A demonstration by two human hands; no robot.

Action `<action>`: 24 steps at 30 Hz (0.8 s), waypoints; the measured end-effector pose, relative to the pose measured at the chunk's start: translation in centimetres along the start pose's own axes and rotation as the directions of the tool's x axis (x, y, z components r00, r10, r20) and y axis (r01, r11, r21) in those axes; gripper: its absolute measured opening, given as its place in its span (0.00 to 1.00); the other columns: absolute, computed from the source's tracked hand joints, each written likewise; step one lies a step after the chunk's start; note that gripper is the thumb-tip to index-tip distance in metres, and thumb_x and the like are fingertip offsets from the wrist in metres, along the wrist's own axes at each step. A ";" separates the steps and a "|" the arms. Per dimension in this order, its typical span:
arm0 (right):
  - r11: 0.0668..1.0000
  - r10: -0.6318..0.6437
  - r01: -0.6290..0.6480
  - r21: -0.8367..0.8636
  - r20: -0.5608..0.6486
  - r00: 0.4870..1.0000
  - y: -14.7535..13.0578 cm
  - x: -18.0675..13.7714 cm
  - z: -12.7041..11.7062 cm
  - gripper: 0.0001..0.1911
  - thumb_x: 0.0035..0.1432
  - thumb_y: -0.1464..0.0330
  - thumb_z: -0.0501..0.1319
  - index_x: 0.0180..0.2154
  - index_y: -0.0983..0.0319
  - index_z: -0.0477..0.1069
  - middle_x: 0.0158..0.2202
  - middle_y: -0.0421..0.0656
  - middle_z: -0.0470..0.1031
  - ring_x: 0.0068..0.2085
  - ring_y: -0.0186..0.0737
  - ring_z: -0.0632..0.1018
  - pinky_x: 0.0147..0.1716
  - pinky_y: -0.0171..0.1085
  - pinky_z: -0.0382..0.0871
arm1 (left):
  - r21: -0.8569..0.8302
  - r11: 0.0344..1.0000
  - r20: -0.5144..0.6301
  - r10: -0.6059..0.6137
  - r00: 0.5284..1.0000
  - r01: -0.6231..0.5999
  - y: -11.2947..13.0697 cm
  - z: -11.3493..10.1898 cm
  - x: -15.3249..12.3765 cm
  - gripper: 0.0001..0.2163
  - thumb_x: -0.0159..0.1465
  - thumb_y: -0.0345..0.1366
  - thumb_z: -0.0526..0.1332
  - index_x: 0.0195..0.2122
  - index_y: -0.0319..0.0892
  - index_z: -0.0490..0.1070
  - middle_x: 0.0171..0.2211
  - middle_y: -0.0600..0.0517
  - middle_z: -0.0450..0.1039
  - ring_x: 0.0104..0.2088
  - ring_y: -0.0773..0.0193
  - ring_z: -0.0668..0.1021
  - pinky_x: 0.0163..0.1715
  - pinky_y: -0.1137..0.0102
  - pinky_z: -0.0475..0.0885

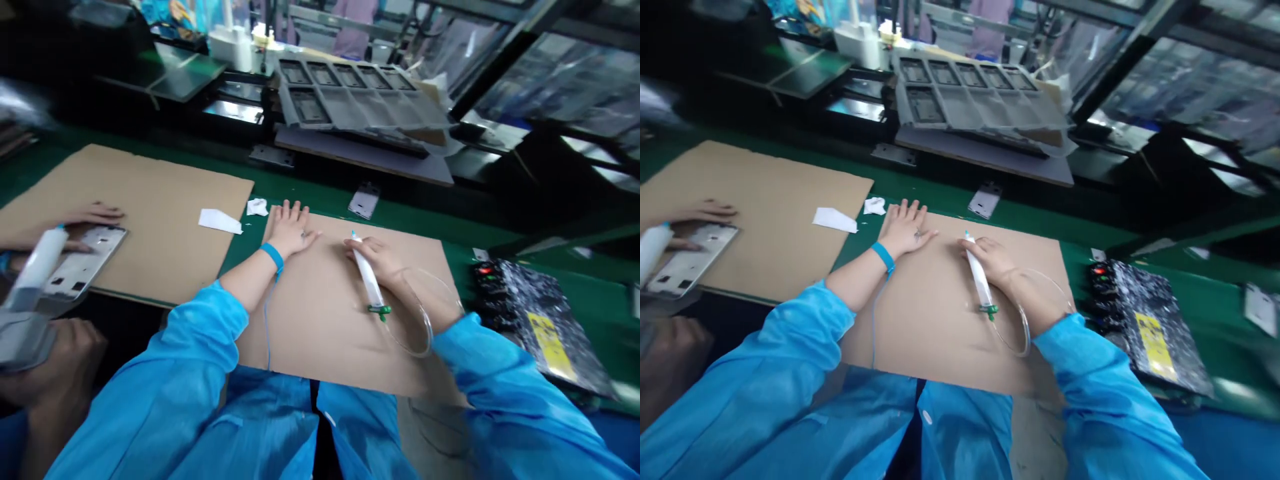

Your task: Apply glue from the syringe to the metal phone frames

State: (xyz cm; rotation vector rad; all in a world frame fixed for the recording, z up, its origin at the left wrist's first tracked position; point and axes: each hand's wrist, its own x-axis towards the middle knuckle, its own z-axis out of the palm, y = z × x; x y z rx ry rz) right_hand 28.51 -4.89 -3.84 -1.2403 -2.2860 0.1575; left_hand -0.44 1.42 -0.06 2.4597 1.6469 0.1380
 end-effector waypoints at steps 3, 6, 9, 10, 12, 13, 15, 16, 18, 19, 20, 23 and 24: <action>0.999 0.036 -0.036 0.001 0.032 0.999 0.0 4.2 0.3 0.20 0.78 0.60 0.58 0.64 0.55 0.80 0.49 0.53 0.88 0.48 0.59 0.89 0.51 0.57 0.87 | -0.010 0.999 -0.002 0.040 0.999 -0.040 0.7 0.3 -0.5 0.37 0.82 0.52 0.54 0.84 0.31 0.56 0.85 0.33 0.49 0.85 0.29 0.51 0.84 0.41 0.45; 0.997 0.083 -0.083 -0.001 0.067 0.994 -0.7 10.2 2.0 0.24 0.77 0.61 0.59 0.69 0.57 0.76 0.55 0.54 0.87 0.55 0.60 0.88 0.55 0.57 0.86 | -0.016 0.993 0.004 0.120 0.993 -0.120 1.2 0.5 -1.0 0.33 0.83 0.46 0.52 0.83 0.30 0.58 0.84 0.35 0.53 0.85 0.31 0.52 0.84 0.43 0.47; 0.997 0.074 -0.077 0.019 0.135 0.988 -1.6 16.4 4.6 0.25 0.75 0.63 0.62 0.69 0.57 0.76 0.63 0.54 0.84 0.62 0.58 0.86 0.64 0.55 0.81 | -0.019 0.984 0.038 0.176 0.984 -0.176 1.4 0.6 -1.4 0.36 0.79 0.45 0.59 0.82 0.27 0.58 0.83 0.32 0.55 0.84 0.29 0.54 0.84 0.43 0.46; 0.996 0.074 -0.079 0.027 0.158 0.985 -1.9 18.3 5.5 0.25 0.74 0.63 0.63 0.69 0.57 0.77 0.64 0.53 0.84 0.62 0.58 0.85 0.65 0.54 0.80 | -0.021 0.982 0.056 0.187 0.981 -0.186 1.4 0.6 -1.4 0.38 0.78 0.48 0.61 0.82 0.27 0.58 0.83 0.31 0.55 0.84 0.28 0.54 0.84 0.43 0.46; 0.994 0.090 -0.100 0.043 0.194 0.977 -2.3 21.9 7.1 0.28 0.71 0.63 0.66 0.70 0.56 0.75 0.64 0.52 0.84 0.62 0.59 0.85 0.66 0.55 0.79 | -0.026 0.980 0.089 0.200 0.976 -0.199 1.4 0.5 -1.5 0.42 0.78 0.52 0.62 0.83 0.28 0.56 0.83 0.30 0.54 0.84 0.26 0.53 0.84 0.40 0.44; 0.992 0.104 -0.116 0.051 0.207 0.973 -2.4 23.6 7.9 0.30 0.70 0.63 0.68 0.71 0.56 0.73 0.64 0.52 0.84 0.62 0.59 0.86 0.66 0.56 0.79 | -0.028 0.979 0.101 0.205 0.974 -0.203 1.4 0.4 -1.6 0.43 0.78 0.53 0.61 0.83 0.28 0.55 0.83 0.30 0.52 0.85 0.26 0.52 0.84 0.39 0.44; 0.986 0.137 -0.154 0.064 0.219 0.966 -2.6 26.5 9.3 0.35 0.69 0.62 0.69 0.74 0.56 0.69 0.66 0.52 0.84 0.62 0.61 0.86 0.66 0.58 0.79 | -0.033 0.976 0.115 0.218 0.969 -0.216 1.5 0.3 -1.7 0.43 0.78 0.54 0.61 0.84 0.28 0.55 0.84 0.30 0.50 0.85 0.27 0.50 0.84 0.38 0.43; 0.981 0.163 -0.182 0.065 0.221 0.962 -2.6 27.7 9.9 0.37 0.69 0.61 0.70 0.75 0.56 0.67 0.66 0.52 0.83 0.62 0.62 0.86 0.66 0.59 0.79 | -0.035 0.974 0.121 0.224 0.967 -0.222 1.6 0.2 -1.7 0.42 0.77 0.53 0.62 0.83 0.30 0.57 0.84 0.31 0.49 0.85 0.27 0.50 0.84 0.38 0.43; 0.967 0.233 -0.249 0.052 0.214 0.949 -2.6 29.5 11.0 0.39 0.69 0.58 0.70 0.77 0.57 0.64 0.66 0.54 0.83 0.62 0.65 0.86 0.66 0.61 0.78 | -0.038 0.972 0.133 0.234 0.963 -0.231 1.7 0.2 -1.8 0.38 0.77 0.53 0.62 0.81 0.34 0.64 0.84 0.32 0.51 0.85 0.27 0.50 0.84 0.39 0.45; 0.958 0.270 -0.284 0.040 0.207 0.940 -2.6 30.0 11.4 0.41 0.70 0.56 0.70 0.77 0.58 0.63 0.66 0.56 0.83 0.62 0.67 0.85 0.67 0.62 0.78 | -0.039 0.972 0.138 0.235 0.962 -0.231 1.7 0.3 -1.8 0.36 0.77 0.52 0.63 0.79 0.34 0.67 0.84 0.32 0.53 0.85 0.27 0.50 0.84 0.39 0.46; 0.949 0.303 -0.315 0.028 0.199 0.932 -2.6 30.4 11.8 0.42 0.70 0.55 0.70 0.78 0.60 0.63 0.66 0.59 0.83 0.63 0.70 0.85 0.67 0.63 0.77 | -0.039 0.972 0.139 0.234 0.962 -0.231 1.8 0.4 -1.8 0.35 0.77 0.51 0.63 0.78 0.34 0.70 0.83 0.32 0.54 0.85 0.27 0.52 0.84 0.39 0.47; 0.932 0.359 -0.363 -0.005 0.172 0.918 -2.6 30.6 12.5 0.45 0.69 0.53 0.71 0.78 0.64 0.62 0.67 0.63 0.81 0.66 0.75 0.82 0.68 0.66 0.75 | -0.044 0.970 0.122 0.242 0.962 -0.239 1.9 0.9 -1.6 0.33 0.76 0.50 0.64 0.77 0.34 0.72 0.82 0.32 0.58 0.84 0.29 0.55 0.84 0.41 0.50; 0.930 0.366 -0.366 -0.026 0.154 0.918 -2.6 30.4 12.5 0.45 0.69 0.54 0.71 0.78 0.64 0.62 0.67 0.63 0.81 0.67 0.75 0.82 0.68 0.67 0.74 | -0.046 0.969 0.112 0.247 0.963 -0.243 1.9 1.1 -1.6 0.33 0.77 0.51 0.64 0.76 0.34 0.72 0.82 0.32 0.59 0.84 0.29 0.56 0.84 0.41 0.51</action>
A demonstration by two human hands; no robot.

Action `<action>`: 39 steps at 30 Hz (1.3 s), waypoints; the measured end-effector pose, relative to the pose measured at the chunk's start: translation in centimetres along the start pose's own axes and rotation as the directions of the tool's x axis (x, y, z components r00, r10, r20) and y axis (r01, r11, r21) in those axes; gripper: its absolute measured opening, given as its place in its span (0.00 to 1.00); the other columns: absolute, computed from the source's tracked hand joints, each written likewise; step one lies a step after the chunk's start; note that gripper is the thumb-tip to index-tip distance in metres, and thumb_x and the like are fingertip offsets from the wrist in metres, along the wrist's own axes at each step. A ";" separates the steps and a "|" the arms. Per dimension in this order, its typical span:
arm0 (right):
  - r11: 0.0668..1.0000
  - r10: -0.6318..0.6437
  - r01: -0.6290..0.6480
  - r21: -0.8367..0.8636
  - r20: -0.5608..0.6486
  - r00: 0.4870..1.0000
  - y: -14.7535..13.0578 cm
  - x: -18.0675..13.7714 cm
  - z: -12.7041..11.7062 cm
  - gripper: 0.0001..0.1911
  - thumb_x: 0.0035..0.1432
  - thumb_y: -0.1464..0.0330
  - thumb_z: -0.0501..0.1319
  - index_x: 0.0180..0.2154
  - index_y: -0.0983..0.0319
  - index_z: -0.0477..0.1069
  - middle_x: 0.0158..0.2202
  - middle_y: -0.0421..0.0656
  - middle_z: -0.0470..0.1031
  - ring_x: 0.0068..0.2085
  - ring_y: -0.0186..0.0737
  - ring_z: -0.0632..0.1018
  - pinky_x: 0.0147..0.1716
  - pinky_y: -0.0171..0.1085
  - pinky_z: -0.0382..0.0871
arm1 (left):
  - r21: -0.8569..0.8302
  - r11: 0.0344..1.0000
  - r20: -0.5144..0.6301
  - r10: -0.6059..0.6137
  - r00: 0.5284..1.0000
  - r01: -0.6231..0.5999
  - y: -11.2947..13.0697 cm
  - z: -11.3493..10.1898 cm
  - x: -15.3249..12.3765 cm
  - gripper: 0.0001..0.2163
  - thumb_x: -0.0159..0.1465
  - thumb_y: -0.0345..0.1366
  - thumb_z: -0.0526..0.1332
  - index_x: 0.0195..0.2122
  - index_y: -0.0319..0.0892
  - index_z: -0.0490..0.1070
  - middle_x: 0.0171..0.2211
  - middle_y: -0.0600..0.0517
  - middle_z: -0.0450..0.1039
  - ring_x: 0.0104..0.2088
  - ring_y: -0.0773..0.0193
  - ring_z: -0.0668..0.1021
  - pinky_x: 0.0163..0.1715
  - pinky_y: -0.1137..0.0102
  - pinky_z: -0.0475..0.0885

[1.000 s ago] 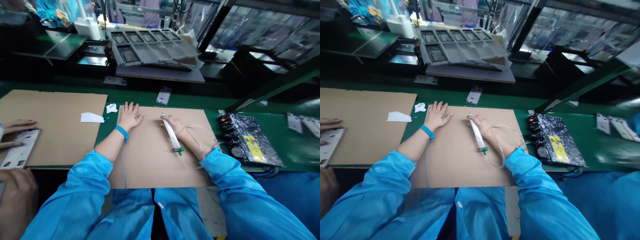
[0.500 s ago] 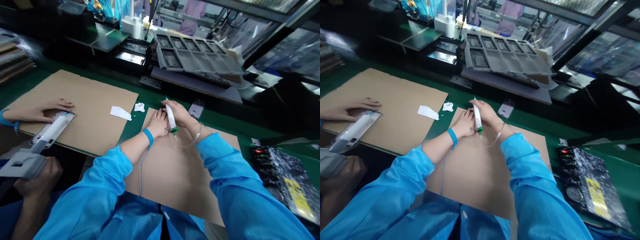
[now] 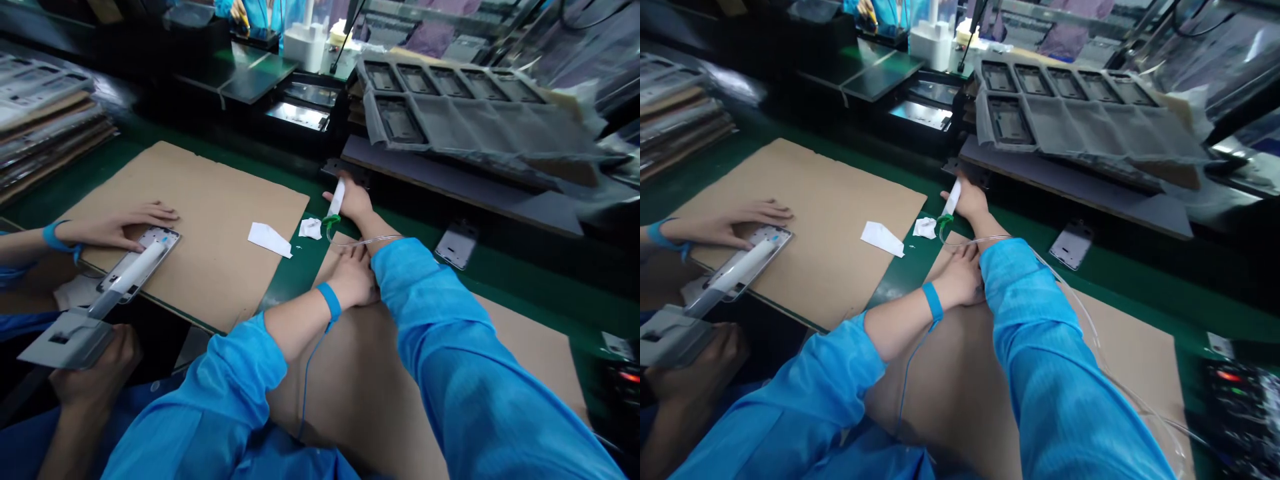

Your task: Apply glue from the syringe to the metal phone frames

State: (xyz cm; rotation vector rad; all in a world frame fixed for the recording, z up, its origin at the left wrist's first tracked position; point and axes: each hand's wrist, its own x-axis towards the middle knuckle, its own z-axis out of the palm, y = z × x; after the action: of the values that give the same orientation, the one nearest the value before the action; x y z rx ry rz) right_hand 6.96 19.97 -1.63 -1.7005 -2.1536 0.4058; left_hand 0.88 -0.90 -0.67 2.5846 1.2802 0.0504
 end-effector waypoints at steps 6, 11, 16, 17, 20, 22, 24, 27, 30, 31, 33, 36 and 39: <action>0.973 -0.195 0.184 -0.139 -0.072 0.978 0.6 -2.4 -0.4 0.37 0.67 0.64 0.72 0.72 0.64 0.70 0.58 0.63 0.85 0.61 0.73 0.84 0.63 0.65 0.77 | -0.012 1.000 -0.081 0.023 0.996 -0.024 -0.3 0.8 -0.1 0.34 0.77 0.58 0.62 0.77 0.44 0.72 0.81 0.35 0.62 0.83 0.26 0.58 0.82 0.38 0.50; 0.997 -0.037 0.020 -0.072 -0.248 0.968 3.8 -4.7 -1.2 0.43 0.61 0.50 0.76 0.69 0.65 0.70 0.54 0.64 0.86 0.59 0.77 0.83 0.59 0.69 0.78 | -0.021 1.000 -0.119 0.014 0.993 -0.017 -0.6 0.9 0.0 0.36 0.77 0.62 0.63 0.79 0.49 0.69 0.83 0.37 0.58 0.84 0.27 0.57 0.82 0.37 0.50; 0.991 0.118 -0.105 0.079 -0.191 0.974 7.1 -6.8 -4.0 0.41 0.59 0.56 0.74 0.68 0.67 0.69 0.44 0.59 0.87 0.48 0.68 0.87 0.53 0.59 0.82 | -0.003 1.000 -0.083 0.023 0.996 -0.023 -1.3 0.2 0.1 0.36 0.79 0.60 0.62 0.82 0.52 0.63 0.84 0.37 0.53 0.84 0.31 0.56 0.83 0.36 0.50; 0.990 0.129 -0.114 0.082 -0.217 0.967 7.6 -7.3 -4.7 0.40 0.60 0.57 0.73 0.68 0.67 0.69 0.44 0.60 0.87 0.48 0.68 0.87 0.53 0.59 0.82 | 0.003 1.000 -0.079 0.026 0.997 -0.026 -1.4 0.0 0.1 0.36 0.79 0.59 0.62 0.83 0.51 0.62 0.84 0.36 0.53 0.84 0.31 0.56 0.83 0.36 0.50; 0.973 0.219 -0.182 0.145 -0.310 0.925 9.5 -10.3 -7.0 0.39 0.62 0.55 0.70 0.67 0.66 0.67 0.45 0.59 0.86 0.48 0.66 0.87 0.53 0.60 0.82 | 0.020 0.999 -0.079 0.047 0.996 -0.045 -1.4 -0.6 0.1 0.32 0.80 0.56 0.62 0.81 0.50 0.67 0.85 0.38 0.52 0.86 0.29 0.50 0.83 0.36 0.49; 0.952 0.255 -0.168 0.258 -0.358 0.898 11.1 -13.7 -8.2 0.40 0.60 0.51 0.71 0.66 0.62 0.65 0.48 0.57 0.87 0.47 0.63 0.87 0.53 0.58 0.82 | 0.019 0.998 -0.080 0.055 0.995 -0.054 -1.4 -0.8 0.0 0.29 0.81 0.54 0.61 0.79 0.51 0.69 0.85 0.40 0.52 0.86 0.29 0.48 0.83 0.37 0.49; 0.928 0.216 -0.064 0.366 -0.392 0.894 12.8 -18.3 -8.9 0.41 0.58 0.47 0.71 0.65 0.58 0.63 0.50 0.56 0.87 0.47 0.59 0.88 0.55 0.58 0.83 | 0.007 0.999 -0.080 0.043 0.996 -0.043 -1.6 -0.8 0.0 0.29 0.81 0.53 0.61 0.80 0.52 0.68 0.85 0.40 0.53 0.86 0.29 0.49 0.83 0.38 0.49; 0.917 0.032 0.127 0.377 -0.388 0.921 14.9 -25.9 -9.4 0.40 0.60 0.46 0.71 0.65 0.53 0.60 0.53 0.52 0.87 0.54 0.59 0.87 0.62 0.60 0.81 | -0.014 1.000 -0.089 0.010 0.996 -0.011 -2.4 -1.0 0.3 0.28 0.82 0.50 0.60 0.80 0.48 0.69 0.84 0.37 0.54 0.85 0.30 0.52 0.83 0.39 0.51; 0.876 -0.281 0.360 0.321 -0.267 0.922 15.8 -30.5 -9.4 0.38 0.59 0.51 0.75 0.65 0.52 0.66 0.60 0.54 0.85 0.63 0.62 0.85 0.66 0.64 0.79 | -0.026 1.000 -0.105 0.002 0.994 -0.005 -3.2 -1.3 0.6 0.27 0.81 0.44 0.60 0.78 0.42 0.70 0.83 0.33 0.56 0.85 0.29 0.52 0.83 0.38 0.51; 0.880 -0.330 0.383 0.281 -0.219 0.918 15.9 -30.9 -9.3 0.35 0.59 0.54 0.75 0.63 0.52 0.69 0.62 0.55 0.84 0.67 0.64 0.83 0.69 0.65 0.77 | -0.027 1.000 -0.104 0.012 0.994 -0.015 -3.3 -1.5 0.7 0.27 0.80 0.41 0.62 0.78 0.42 0.71 0.83 0.34 0.56 0.85 0.29 0.53 0.83 0.38 0.51; 0.901 -0.348 0.374 0.218 -0.150 0.925 15.9 -30.3 -8.9 0.31 0.57 0.63 0.74 0.61 0.54 0.75 0.65 0.54 0.83 0.72 0.66 0.78 0.72 0.69 0.72 | -0.024 0.998 -0.090 0.060 0.994 -0.062 -3.3 -1.8 0.8 0.28 0.76 0.37 0.65 0.77 0.45 0.73 0.82 0.37 0.59 0.85 0.33 0.54 0.84 0.41 0.53; 0.913 -0.307 0.331 0.237 -0.134 0.942 15.4 -28.0 -7.8 0.31 0.55 0.69 0.71 0.62 0.54 0.76 0.66 0.53 0.81 0.72 0.65 0.78 0.73 0.68 0.72 | -0.030 0.985 -0.056 0.170 0.984 -0.172 -2.6 -2.5 0.5 0.22 0.74 0.37 0.66 0.68 0.50 0.82 0.79 0.46 0.66 0.84 0.44 0.60 0.84 0.49 0.56; 0.931 -0.228 0.265 0.253 -0.166 0.959 14.0 -27.0 -7.3 0.28 0.65 0.70 0.67 0.66 0.58 0.73 0.68 0.55 0.79 0.72 0.60 0.78 0.76 0.63 0.70 | -0.069 0.959 -0.070 0.271 0.960 -0.275 -2.0 -3.4 -0.2 0.18 0.76 0.39 0.59 0.59 0.50 0.87 0.76 0.48 0.72 0.80 0.50 0.68 0.84 0.54 0.59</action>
State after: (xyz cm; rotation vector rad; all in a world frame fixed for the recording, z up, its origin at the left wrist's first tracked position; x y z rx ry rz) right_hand 27.93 -3.04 -4.13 -1.2530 -2.0702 0.4776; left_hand -1.26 0.80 2.19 2.6903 0.9097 0.2260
